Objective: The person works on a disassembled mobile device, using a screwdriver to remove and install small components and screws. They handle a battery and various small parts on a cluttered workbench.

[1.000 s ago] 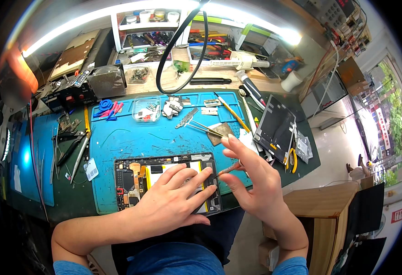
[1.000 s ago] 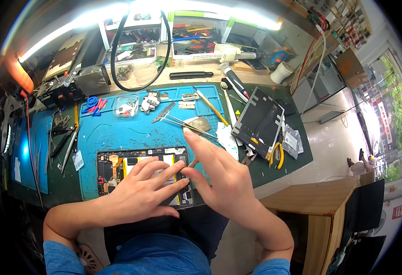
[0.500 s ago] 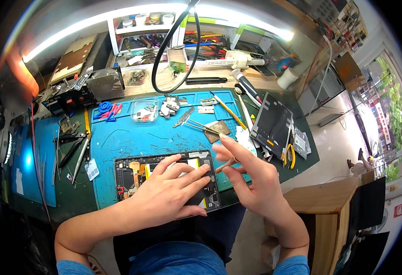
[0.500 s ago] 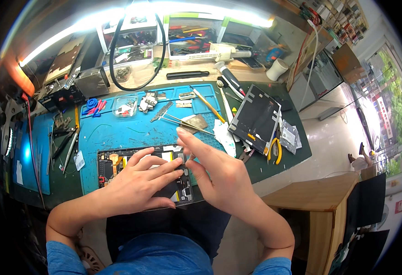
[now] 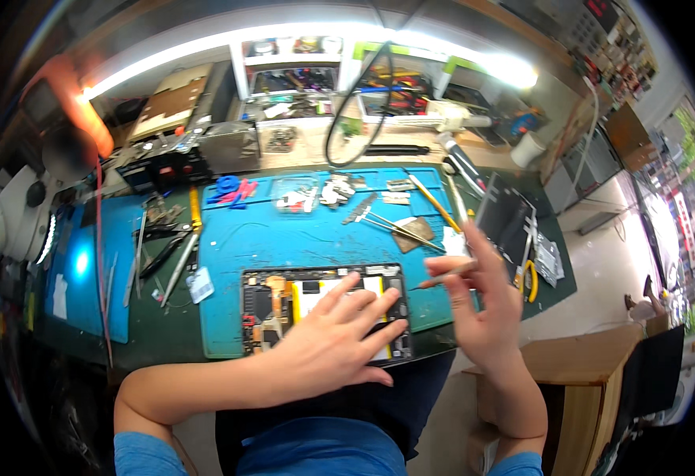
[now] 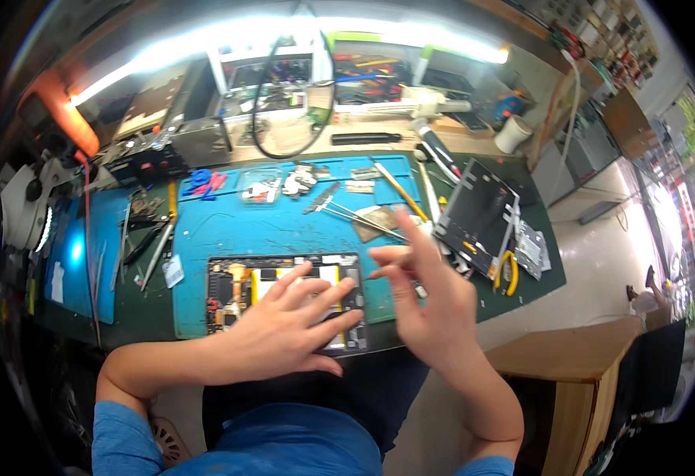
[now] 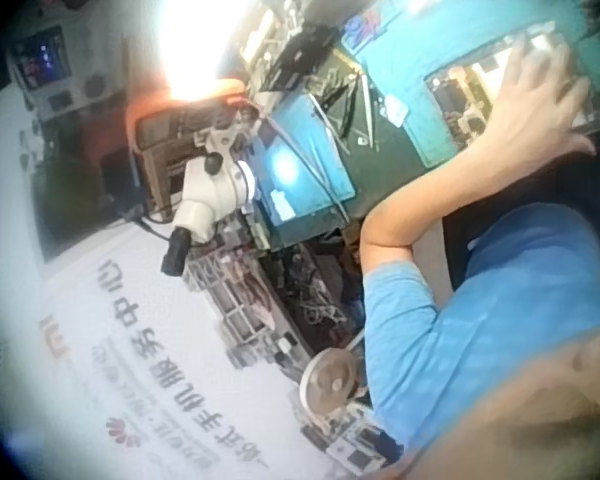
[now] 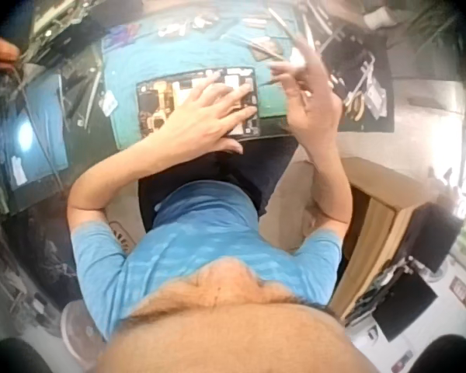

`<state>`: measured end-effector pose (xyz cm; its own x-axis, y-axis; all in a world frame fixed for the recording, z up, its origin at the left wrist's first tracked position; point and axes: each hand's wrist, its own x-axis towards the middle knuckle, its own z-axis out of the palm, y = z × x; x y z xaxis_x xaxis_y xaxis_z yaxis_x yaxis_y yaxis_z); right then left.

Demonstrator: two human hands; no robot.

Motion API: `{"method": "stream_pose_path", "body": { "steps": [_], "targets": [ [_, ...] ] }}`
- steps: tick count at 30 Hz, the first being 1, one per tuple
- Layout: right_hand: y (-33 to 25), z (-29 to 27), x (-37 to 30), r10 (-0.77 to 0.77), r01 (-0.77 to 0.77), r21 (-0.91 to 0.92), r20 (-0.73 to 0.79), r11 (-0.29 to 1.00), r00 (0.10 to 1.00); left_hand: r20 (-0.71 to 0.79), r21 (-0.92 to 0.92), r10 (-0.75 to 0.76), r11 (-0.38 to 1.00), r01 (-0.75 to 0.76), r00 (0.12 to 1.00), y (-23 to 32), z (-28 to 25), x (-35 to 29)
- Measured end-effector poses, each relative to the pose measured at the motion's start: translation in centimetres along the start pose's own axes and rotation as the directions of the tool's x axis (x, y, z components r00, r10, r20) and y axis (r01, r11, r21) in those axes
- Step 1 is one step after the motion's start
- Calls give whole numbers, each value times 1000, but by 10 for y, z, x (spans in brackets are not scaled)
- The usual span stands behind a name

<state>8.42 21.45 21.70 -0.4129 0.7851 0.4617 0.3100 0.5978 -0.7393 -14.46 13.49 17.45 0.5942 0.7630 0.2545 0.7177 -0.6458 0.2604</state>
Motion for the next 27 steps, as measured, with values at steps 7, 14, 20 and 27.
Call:
{"method": "stream_pose_path", "body": {
  "steps": [7, 14, 20, 27],
  "targets": [
    [3, -1, -1, 61, -61, -262, -10, 963, 998, -64, 92, -24, 995, 30, 998, 19, 4, 5],
    [25, 11, -13, 53, 49, -589, 154, 807, 987, -297, -58, 53, 996, -74, 953, 38, -3, -29],
    [36, 21, -27, 26, 38, -532, 113, 846, 993, -603, -44, -78, 997, 65, 794, 12, -13, -114],
    [31, 23, -23, -110, 118, -631, 52, 767, 993, -630, -77, -368, 906, 417, 683, -21, -34, -161]
  ]
}}
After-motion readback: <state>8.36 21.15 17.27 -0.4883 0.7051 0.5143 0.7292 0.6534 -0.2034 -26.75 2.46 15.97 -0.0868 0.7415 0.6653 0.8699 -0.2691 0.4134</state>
